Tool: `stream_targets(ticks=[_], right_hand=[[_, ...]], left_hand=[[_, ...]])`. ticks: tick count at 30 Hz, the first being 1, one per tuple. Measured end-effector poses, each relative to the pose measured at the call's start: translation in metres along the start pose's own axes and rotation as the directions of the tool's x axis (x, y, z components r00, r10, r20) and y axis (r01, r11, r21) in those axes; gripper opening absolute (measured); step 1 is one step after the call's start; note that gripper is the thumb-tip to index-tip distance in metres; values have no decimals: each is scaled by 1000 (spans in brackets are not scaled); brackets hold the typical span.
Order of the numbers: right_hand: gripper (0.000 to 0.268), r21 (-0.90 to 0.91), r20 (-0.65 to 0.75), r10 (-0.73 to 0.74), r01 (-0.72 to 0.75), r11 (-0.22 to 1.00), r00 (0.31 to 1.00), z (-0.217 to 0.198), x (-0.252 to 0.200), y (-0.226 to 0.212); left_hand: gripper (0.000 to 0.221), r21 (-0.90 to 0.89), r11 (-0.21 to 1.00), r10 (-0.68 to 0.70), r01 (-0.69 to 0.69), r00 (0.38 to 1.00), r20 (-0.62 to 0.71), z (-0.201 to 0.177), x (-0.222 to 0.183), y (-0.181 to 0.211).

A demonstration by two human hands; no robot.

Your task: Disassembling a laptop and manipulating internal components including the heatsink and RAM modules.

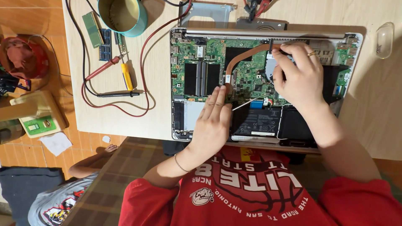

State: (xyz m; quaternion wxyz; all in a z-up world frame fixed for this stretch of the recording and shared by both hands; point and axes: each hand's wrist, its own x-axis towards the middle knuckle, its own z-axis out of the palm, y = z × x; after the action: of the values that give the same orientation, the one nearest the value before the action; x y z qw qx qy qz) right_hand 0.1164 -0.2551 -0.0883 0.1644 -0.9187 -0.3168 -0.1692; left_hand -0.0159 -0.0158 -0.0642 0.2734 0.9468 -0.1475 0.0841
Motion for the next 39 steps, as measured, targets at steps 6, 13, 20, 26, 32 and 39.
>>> stream_targets(ticks=[6,13,20,26,32,39], right_hand=[[21,-59,14,1,0,998,1000,1,-3,-2],[32,-152,15,-33,34,988,999,5,1,-8],[69,-317,86,-44,69,946,995,14,-2,-17],[76,-320,107,-28,61,945,994,14,-3,-23],[83,-264,92,-35,58,963,995,12,5,-29],[98,-302,132,53,-11,953,990,16,12,-38]], left_hand=[[24,66,997,34,-37,999,40,8,1,1],[8,87,994,62,-65,997,47,10,1,-5],[11,87,994,64,-68,997,50,2,3,-7],[14,56,997,51,-54,998,48,1,1,-9],[13,18,999,40,-40,998,41,-1,3,-11],[12,32,998,57,-58,998,29,-2,4,-13]])
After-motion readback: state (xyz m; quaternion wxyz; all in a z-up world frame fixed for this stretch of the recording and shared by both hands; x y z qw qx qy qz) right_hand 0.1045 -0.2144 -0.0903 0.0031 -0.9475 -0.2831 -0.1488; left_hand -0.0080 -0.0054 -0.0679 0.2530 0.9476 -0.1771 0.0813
